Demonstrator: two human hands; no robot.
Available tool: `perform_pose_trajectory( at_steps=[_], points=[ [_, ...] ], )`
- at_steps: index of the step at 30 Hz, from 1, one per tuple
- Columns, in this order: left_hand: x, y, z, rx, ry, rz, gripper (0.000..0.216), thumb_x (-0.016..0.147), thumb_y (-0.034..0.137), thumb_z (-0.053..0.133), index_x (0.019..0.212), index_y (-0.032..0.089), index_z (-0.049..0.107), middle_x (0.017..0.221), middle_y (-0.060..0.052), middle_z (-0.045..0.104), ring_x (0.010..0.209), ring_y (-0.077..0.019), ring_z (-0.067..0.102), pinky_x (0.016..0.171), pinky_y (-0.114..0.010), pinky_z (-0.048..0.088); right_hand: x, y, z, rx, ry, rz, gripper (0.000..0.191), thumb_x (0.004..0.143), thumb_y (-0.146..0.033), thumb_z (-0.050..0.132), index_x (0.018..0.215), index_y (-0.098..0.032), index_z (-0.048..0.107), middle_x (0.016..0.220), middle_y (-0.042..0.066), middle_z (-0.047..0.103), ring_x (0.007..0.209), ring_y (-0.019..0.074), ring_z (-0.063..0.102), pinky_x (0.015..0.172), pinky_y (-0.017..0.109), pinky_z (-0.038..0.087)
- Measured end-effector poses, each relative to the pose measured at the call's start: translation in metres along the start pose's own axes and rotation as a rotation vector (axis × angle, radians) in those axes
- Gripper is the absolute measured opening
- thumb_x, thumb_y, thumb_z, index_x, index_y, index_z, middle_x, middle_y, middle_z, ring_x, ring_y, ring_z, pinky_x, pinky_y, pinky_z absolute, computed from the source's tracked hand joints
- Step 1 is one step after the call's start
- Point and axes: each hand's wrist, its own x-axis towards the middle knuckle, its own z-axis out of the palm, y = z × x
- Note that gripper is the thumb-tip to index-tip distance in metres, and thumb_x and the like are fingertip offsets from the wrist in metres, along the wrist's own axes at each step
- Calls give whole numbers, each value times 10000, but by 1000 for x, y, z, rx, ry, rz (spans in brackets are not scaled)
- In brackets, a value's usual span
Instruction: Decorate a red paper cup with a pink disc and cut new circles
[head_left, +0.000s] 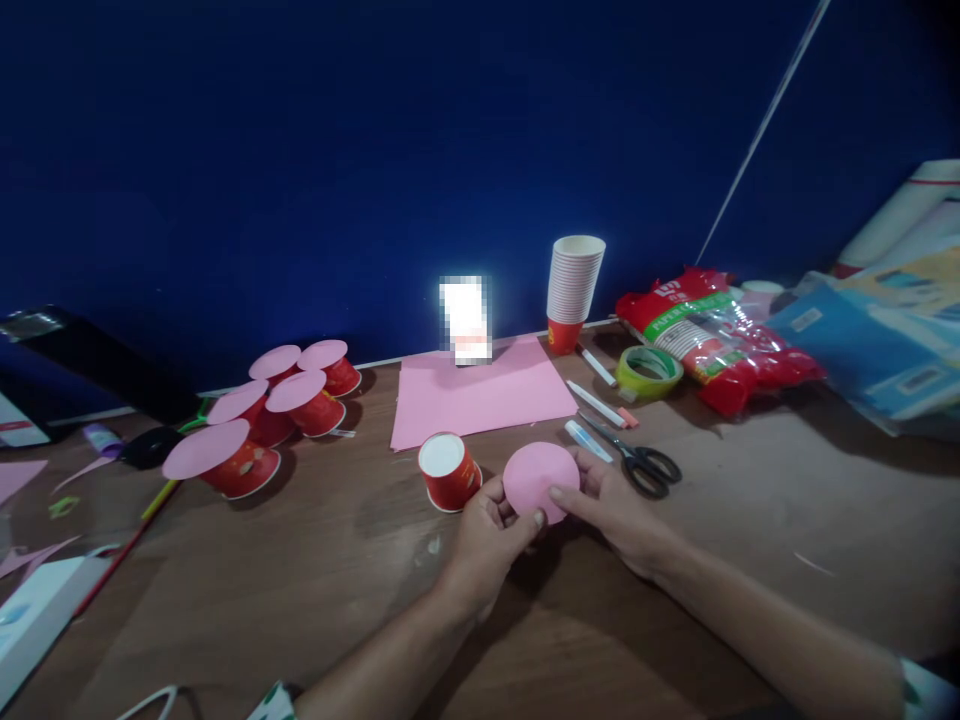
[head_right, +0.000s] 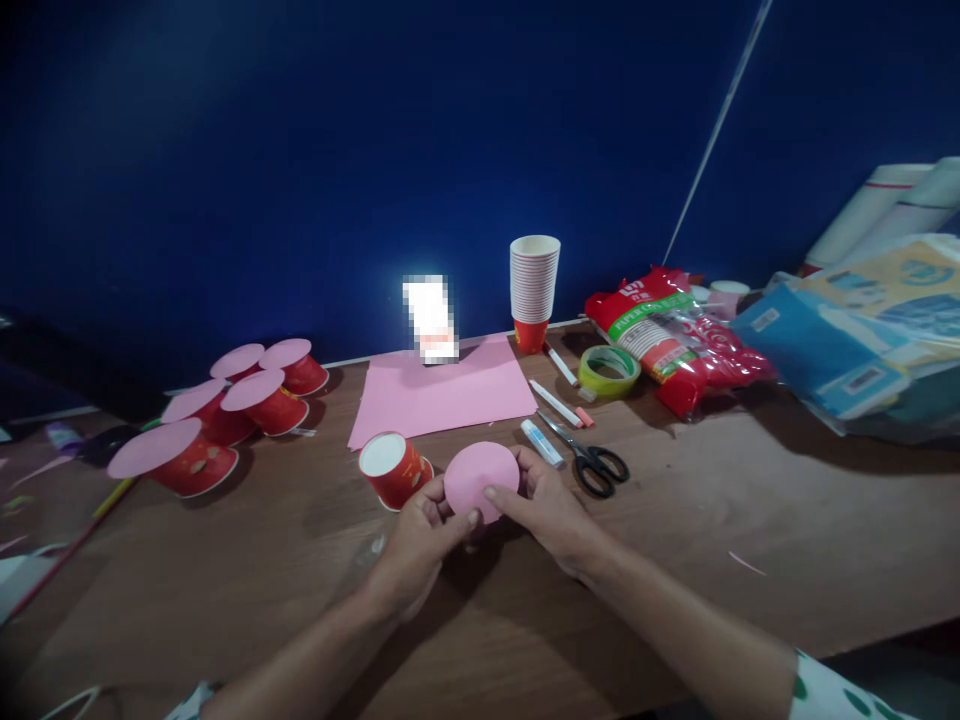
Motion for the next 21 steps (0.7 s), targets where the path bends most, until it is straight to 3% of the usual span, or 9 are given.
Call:
perform_pose_trajectory(
  at_steps=[4, 13, 21],
  points=[
    [0, -2, -2, -44, -20, -12, 502, 628, 263, 826, 1062, 125, 615, 937, -94, 706, 804, -177, 640, 677, -248, 501, 0, 3, -1, -15, -6, -21, 500, 665, -389, 775, 1056, -180, 544, 997, 63, 678, 905, 204, 637, 782, 321, 516],
    [0, -3, -3, -66, -2, -10, 452, 652, 287, 816, 1038, 127, 641, 877, -75, 711, 750, -155, 640, 688, -241, 504, -2, 0, 0, -70, -81, -32, 471, 682, -399, 756, 1042, -191, 534, 1016, 59, 672, 953, 214, 632, 831, 342, 509],
    [-2, 3, -1, -143, -32, -33, 633, 679, 283, 801, 1226, 145, 514, 1059, -123, 676, 845, -187, 654, 700, -268, 533, -2, 1, -1, -35, -75, -17, 442, 682, -334, 754, 1034, -187, 530, 985, 49, 661, 914, 199, 624, 796, 318, 508]
  ],
)
